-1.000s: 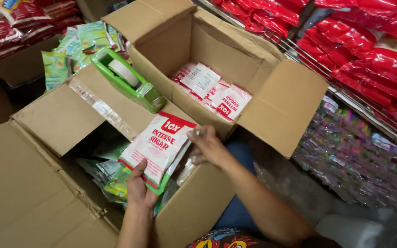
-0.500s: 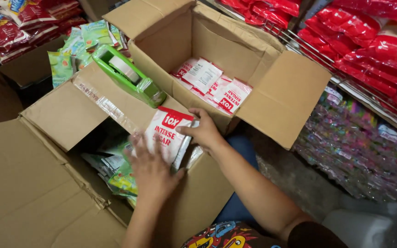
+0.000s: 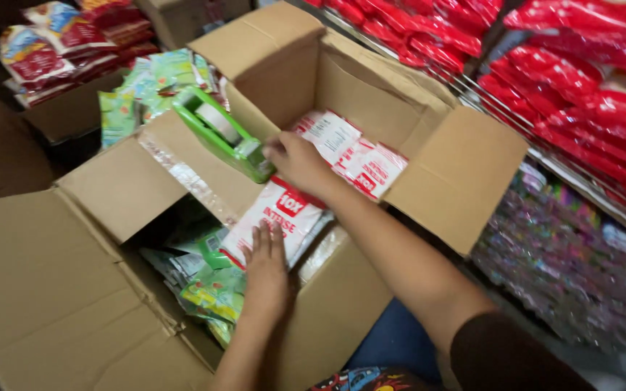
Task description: Packing individual packets of sugar and powdered drinks into cardboard boxes.
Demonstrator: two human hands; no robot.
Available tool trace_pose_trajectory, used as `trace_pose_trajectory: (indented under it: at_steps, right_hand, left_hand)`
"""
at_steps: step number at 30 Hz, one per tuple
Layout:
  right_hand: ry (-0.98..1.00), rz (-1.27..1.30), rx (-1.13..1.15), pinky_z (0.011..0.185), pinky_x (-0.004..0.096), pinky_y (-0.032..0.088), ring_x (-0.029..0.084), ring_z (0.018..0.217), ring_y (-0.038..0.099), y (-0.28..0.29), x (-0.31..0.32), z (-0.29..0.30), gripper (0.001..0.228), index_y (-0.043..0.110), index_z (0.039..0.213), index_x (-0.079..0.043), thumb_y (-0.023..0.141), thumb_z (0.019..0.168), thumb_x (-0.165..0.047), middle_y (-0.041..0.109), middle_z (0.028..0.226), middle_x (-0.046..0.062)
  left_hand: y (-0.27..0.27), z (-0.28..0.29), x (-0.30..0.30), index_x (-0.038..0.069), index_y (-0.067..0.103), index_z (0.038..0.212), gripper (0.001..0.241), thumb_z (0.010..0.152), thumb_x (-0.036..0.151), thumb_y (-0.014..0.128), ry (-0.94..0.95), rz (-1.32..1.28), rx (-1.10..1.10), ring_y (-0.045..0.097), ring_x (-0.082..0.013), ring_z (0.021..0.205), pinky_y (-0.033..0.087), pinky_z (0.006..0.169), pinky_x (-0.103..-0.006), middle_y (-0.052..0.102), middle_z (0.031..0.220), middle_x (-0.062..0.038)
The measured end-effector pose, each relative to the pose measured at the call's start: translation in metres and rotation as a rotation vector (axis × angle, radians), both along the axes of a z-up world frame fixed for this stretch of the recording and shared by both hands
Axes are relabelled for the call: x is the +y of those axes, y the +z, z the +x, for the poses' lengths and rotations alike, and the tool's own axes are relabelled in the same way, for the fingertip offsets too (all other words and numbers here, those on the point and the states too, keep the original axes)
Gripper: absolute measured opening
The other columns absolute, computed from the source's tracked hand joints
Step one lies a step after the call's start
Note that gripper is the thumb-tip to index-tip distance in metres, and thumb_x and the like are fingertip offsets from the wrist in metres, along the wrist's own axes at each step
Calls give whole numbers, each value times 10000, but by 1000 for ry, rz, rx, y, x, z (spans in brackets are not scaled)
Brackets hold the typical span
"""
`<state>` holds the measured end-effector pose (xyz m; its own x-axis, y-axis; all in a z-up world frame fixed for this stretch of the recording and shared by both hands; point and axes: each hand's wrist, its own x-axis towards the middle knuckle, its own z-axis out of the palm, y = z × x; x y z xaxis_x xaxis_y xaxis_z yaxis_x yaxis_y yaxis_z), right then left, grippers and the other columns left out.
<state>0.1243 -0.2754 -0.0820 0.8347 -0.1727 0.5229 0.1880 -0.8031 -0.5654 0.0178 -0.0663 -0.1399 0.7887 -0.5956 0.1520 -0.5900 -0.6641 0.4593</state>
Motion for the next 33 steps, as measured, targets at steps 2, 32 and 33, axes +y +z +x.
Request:
trace_pose_trajectory:
  at_steps: [2, 32, 33]
  right_hand:
    - [143, 432, 239, 883, 383, 570, 252, 978, 749, -5, -1, 48, 372, 715, 1144, -8, 662, 957, -325, 773, 1052, 154]
    - [-115, -186, 145, 716, 445, 526, 323, 717, 650, -19, 3, -12, 249, 777, 874, -20, 717, 953, -248, 701, 773, 200]
    - [-117, -185, 154, 716, 445, 526, 323, 717, 650, -2, 6, -34, 249, 777, 874, -20, 717, 953, -248, 701, 773, 200]
  left_hand:
    - [0, -1, -2, -20, 221, 1575, 966, 726, -16, 682, 4, 33, -11, 223, -468, 1513, 198, 1180, -629, 211, 1630, -320]
    - [55, 0, 1, 127, 346, 1525, 967, 733, 359, 850, 41, 97, 82, 352, -338, 1458, 227, 1170, -608, 388, 1563, -177]
    - [55, -3, 3, 127, 346, 1525, 967, 733, 359, 850, 37, 98, 91, 352, -338, 1458, 227, 1170, -608, 388, 1563, -177]
